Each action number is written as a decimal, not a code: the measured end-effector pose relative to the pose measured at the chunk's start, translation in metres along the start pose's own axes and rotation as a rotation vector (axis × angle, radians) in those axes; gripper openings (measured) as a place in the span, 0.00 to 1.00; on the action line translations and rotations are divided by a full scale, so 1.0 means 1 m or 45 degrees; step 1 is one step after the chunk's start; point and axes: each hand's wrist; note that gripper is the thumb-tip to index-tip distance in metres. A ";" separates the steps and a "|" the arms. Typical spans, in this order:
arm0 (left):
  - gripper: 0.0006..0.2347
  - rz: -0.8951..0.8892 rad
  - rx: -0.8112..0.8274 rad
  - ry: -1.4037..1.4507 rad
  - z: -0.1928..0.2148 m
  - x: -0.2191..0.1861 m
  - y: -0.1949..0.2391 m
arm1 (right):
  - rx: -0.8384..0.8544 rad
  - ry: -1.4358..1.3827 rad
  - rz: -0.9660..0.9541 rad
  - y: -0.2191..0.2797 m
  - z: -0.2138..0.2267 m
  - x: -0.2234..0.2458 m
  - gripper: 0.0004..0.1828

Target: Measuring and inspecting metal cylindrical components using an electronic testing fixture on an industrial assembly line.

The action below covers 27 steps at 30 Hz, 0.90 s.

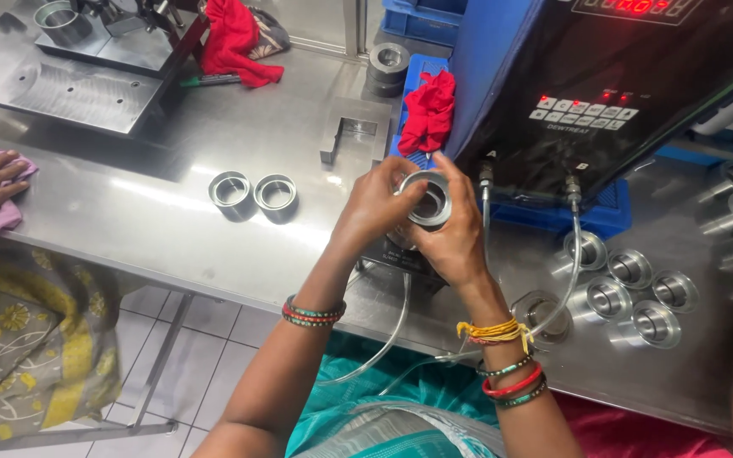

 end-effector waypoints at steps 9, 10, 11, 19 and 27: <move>0.16 0.256 -0.004 0.058 0.030 -0.007 0.009 | -0.068 -0.036 -0.226 0.007 -0.013 -0.007 0.64; 0.15 0.159 -0.060 0.058 0.026 0.003 0.008 | -0.012 -0.046 -0.277 0.010 -0.013 -0.010 0.65; 0.14 0.062 -0.115 0.059 0.022 0.013 0.008 | 0.045 -0.057 -0.328 0.012 -0.014 -0.014 0.66; 0.10 -0.227 -0.185 0.117 0.019 0.019 0.025 | 0.047 0.295 -0.117 0.028 0.066 0.026 0.46; 0.08 -0.145 -0.126 -0.141 0.053 0.006 0.052 | -0.259 1.184 -0.474 0.160 0.213 -0.103 0.23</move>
Point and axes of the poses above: each hand's wrist, its own y-axis away from the middle knuckle, its own z-axis out of the back of the hand, x = y × z, and after that the axes turned 10 degrees about -x, right-handed
